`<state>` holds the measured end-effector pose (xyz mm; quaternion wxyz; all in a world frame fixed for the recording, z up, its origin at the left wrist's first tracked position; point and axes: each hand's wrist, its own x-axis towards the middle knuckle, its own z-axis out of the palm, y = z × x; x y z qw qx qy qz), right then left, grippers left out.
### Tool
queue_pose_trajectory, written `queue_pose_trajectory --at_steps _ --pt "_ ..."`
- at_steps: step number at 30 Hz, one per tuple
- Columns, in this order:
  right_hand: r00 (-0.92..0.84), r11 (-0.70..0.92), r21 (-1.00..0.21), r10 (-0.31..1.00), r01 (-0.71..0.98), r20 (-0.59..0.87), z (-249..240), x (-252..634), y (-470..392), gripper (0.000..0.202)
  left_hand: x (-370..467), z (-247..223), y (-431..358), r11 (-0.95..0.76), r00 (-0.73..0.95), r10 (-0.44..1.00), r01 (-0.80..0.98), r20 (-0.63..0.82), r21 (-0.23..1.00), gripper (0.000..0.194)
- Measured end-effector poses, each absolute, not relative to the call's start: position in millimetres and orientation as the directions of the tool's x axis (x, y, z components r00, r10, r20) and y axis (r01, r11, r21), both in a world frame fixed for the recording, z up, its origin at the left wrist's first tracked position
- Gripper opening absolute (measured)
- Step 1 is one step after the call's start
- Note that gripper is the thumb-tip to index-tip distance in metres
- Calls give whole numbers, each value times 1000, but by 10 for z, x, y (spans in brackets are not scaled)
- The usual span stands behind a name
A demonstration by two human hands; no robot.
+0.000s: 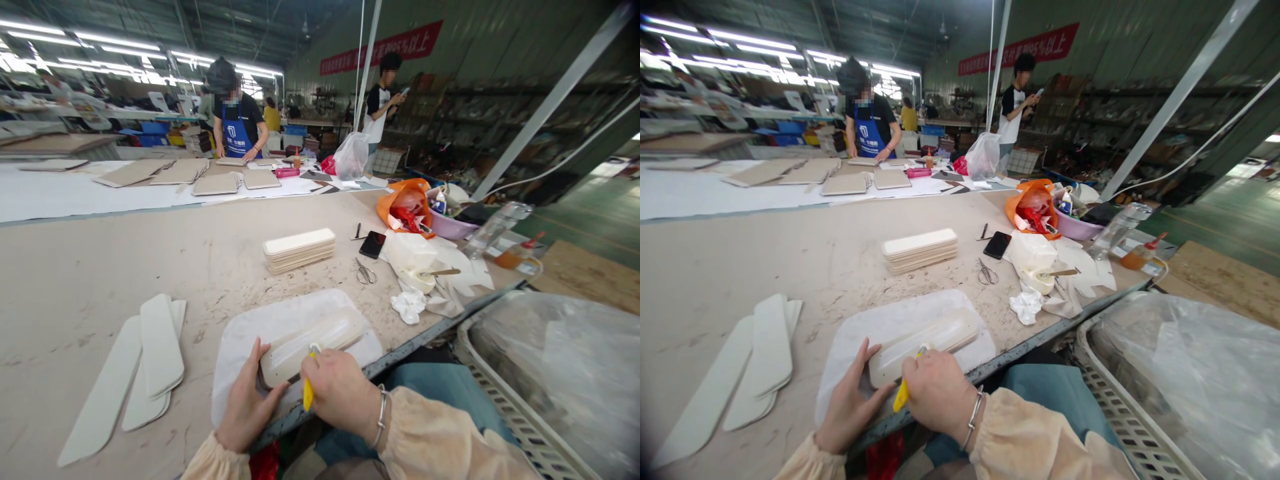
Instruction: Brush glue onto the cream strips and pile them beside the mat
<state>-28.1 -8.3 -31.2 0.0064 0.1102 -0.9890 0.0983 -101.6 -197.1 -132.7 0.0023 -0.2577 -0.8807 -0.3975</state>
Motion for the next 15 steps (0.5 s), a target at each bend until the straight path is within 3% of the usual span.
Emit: queue_pose_trajectory --at_steps 2,4,7,10,15 --pt "-976 911 -351 -201 -216 79 -291 -306 -185 11 -1011 -1318 -1965 539 -873 440 443 210 716 85" --pt "-990 788 -599 -101 -141 99 -272 -360 -204 17 -1001 -1302 -1960 527 -877 433 434 208 731 84" --pt "-996 411 -911 86 42 -7 -298 -480 -134 22 -988 -1273 -1956 511 -876 442 424 194 748 88" --pt "-980 163 -972 131 170 -150 -404 -582 -48 21 -979 -1247 -1952 506 -872 453 423 186 751 91" --pt "-967 174 -958 161 227 -200 -569 -596 97 18 -972 -1231 -1950 554 -874 450 433 182 711 88"
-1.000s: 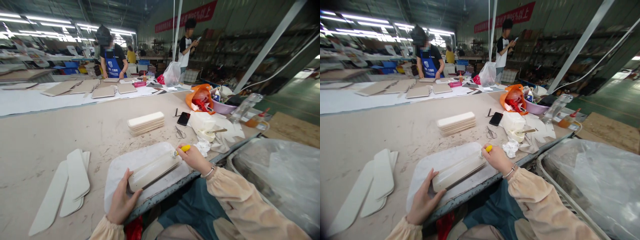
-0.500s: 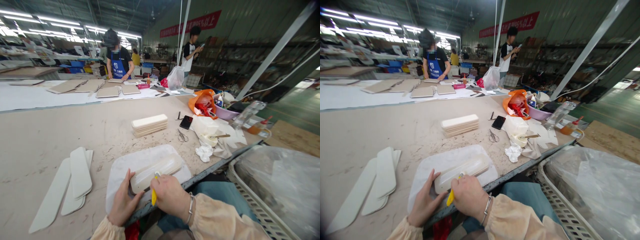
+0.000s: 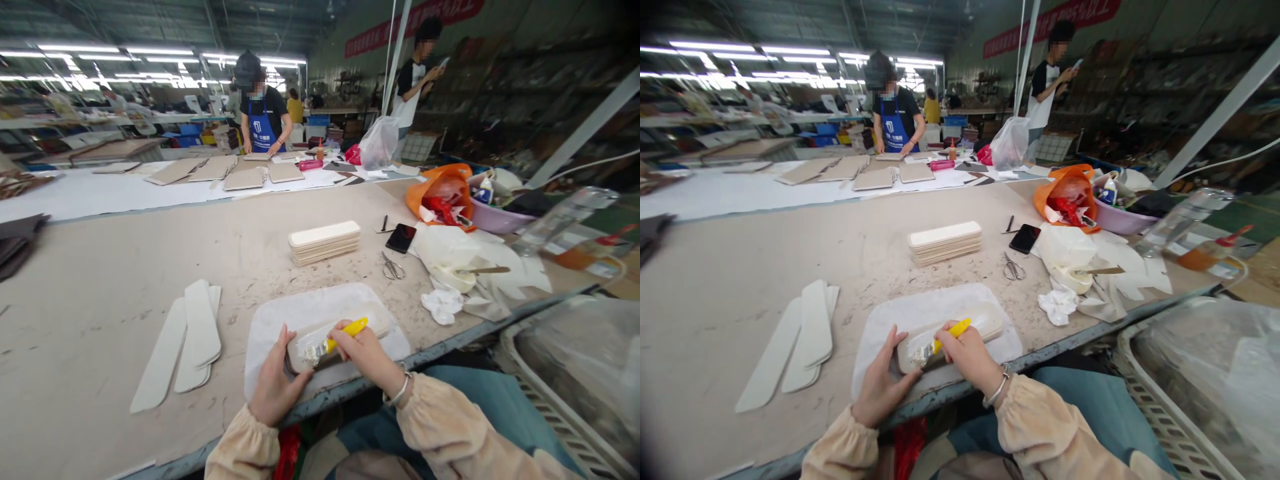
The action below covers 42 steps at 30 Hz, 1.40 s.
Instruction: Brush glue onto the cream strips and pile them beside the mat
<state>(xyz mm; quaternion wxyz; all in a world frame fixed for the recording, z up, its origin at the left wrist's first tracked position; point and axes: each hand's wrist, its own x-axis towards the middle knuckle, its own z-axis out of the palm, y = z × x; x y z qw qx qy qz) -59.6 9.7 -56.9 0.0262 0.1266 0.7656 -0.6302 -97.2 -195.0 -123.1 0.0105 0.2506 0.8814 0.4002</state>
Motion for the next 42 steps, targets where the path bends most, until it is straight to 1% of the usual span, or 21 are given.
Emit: queue_pose_trajectory --at_steps 4,7,9,11,13,15,16,18,20,21,23,25,27,30,32,34,36,37,38,40,42 --pt "-951 302 -929 281 215 -129 -550 -535 398 20 -980 -1241 -1953 570 -865 464 458 192 682 85" --pt "-926 438 -867 372 239 -68 -460 -442 715 21 -987 -1257 -1957 584 -867 459 458 192 671 84" --pt "-909 542 -808 417 231 19 -383 -355 909 22 -991 -1267 -1959 588 -871 451 454 195 669 83" --pt "-894 651 -733 428 200 136 -317 -270 1050 23 -996 -1271 -1957 590 -875 443 450 197 670 83" --pt "-889 771 -617 383 159 250 -290 -210 1114 22 -1000 -1265 -1954 591 -876 441 446 194 672 84" --pt "-907 885 -454 272 105 321 -317 -189 1086 20 -1000 -1256 -1951 599 -878 441 442 186 668 83" --pt "-925 927 -368 203 75 322 -348 -192 1037 19 -1000 -1254 -1950 604 -878 443 441 181 664 83" --pt "-962 975 -220 76 17 263 -420 -211 876 15 -1000 -1258 -1953 614 -876 448 446 178 651 81" --pt "-983 990 -124 -42 -65 178 -470 -227 667 11 -1004 -1278 -1958 616 -872 453 456 185 642 81" --pt "-983 987 -101 -107 -123 150 -477 -230 564 8 -1008 -1290 -1961 614 -870 454 462 193 640 81" --pt "-964 964 -109 -227 -243 138 -450 -223 410 5 -1016 -1312 -1965 608 -866 456 472 205 639 82" --pt "-949 943 -157 -266 -292 166 -390 -205 371 6 -1022 -1320 -1964 608 -865 455 474 209 637 83" --pt "-962 957 -185 -186 -224 202 -342 -189 444 9 -1024 -1312 -1959 615 -868 451 471 207 633 83" --pt "-980 989 -143 3 -26 198 -360 -170 589 8 -1024 -1298 -1953 626 -870 446 470 209 623 80" --pt "-987 995 -103 30 14 157 -410 -148 576 6 -1026 -1304 -1955 627 -871 443 472 215 620 80" --pt "-989 991 -110 -62 -77 134 -443 -119 457 4 -1028 -1321 -1962 625 -870 442 472 217 622 81" --pt "-969 963 -166 -185 -212 163 -431 -98 316 3 -1033 -1339 -1970 619 -868 447 475 217 626 83" --pt "-957 947 -196 -217 -254 193 -410 -98 274 4 -1035 -1343 -1973 614 -866 450 477 218 629 83" --pt "-950 939 -217 -218 -266 224 -386 -107 264 5 -1037 -1345 -1974 608 -864 453 480 219 632 84" --pt "-954 955 -224 -132 -195 268 -352 -151 346 8 -1041 -1338 -1971 602 -864 453 478 219 640 83" --pt "-963 980 -194 8 -47 271 -366 -212 503 9 -1042 -1325 -1966 604 -869 449 467 208 646 81"
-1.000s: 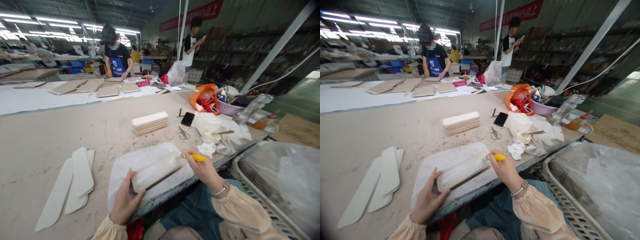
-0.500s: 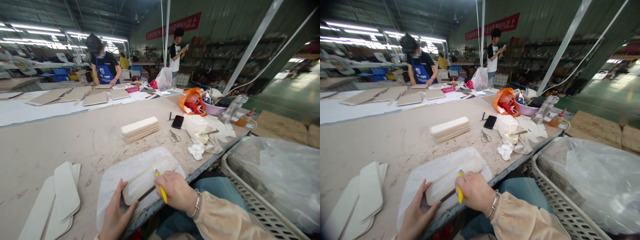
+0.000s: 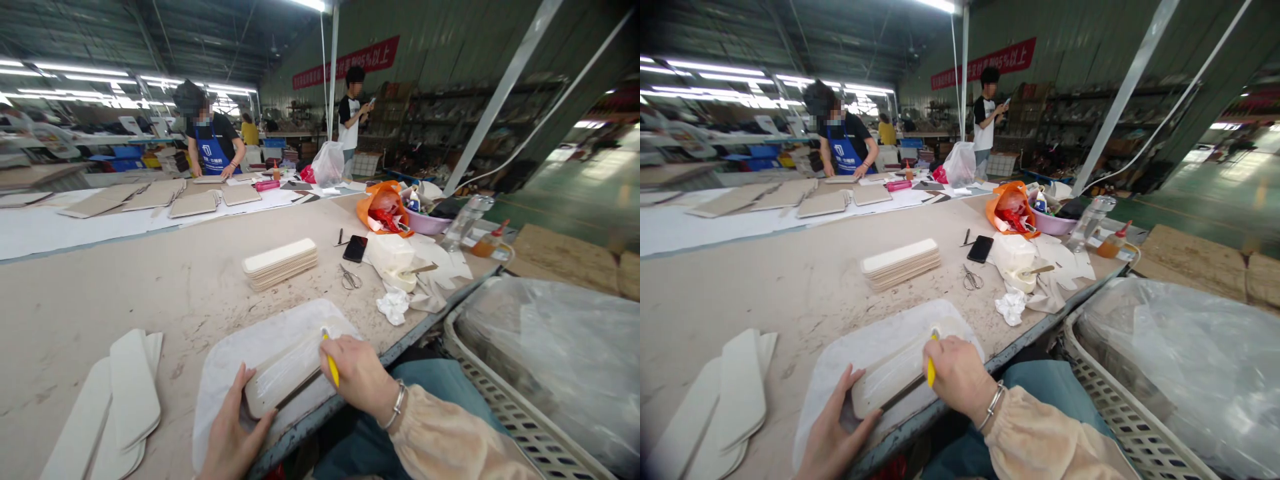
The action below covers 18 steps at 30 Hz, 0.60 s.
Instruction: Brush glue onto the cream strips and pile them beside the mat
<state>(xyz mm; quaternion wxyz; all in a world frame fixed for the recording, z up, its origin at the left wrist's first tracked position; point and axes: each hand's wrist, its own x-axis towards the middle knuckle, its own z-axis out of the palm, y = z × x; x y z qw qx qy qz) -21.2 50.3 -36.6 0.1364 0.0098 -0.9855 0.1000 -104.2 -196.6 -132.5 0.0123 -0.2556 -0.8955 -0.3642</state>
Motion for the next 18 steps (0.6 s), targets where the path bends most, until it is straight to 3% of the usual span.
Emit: queue_pose_trajectory --at_steps 2,5,8,10,12,15,18 --pt "-969 987 -155 88 53 230 -423 -263 617 8 -1037 -1313 -1962 606 -876 442 449 192 657 79" --pt "-986 984 -175 -5 -36 169 -497 -282 529 7 -1013 -1290 -1957 589 -879 438 439 189 678 77" --pt "-974 888 -428 -85 -170 210 -461 -261 219 13 -988 -1260 -1950 562 -876 445 435 186 703 80" --pt "-979 710 -687 -14 -154 205 -411 -276 28 19 -981 -1241 -1945 547 -875 453 422 168 723 83" --pt "-992 465 -882 55 -73 111 -402 -331 -93 23 -975 -1227 -1942 532 -876 459 407 151 743 85" --pt "-994 217 -974 95 67 -47 -496 -440 -121 25 -956 -1218 -1946 514 -883 447 387 147 765 86" --pt "-973 195 -966 186 171 -135 -600 -492 43 26 -933 -1225 -1958 514 -888 433 385 156 767 87"
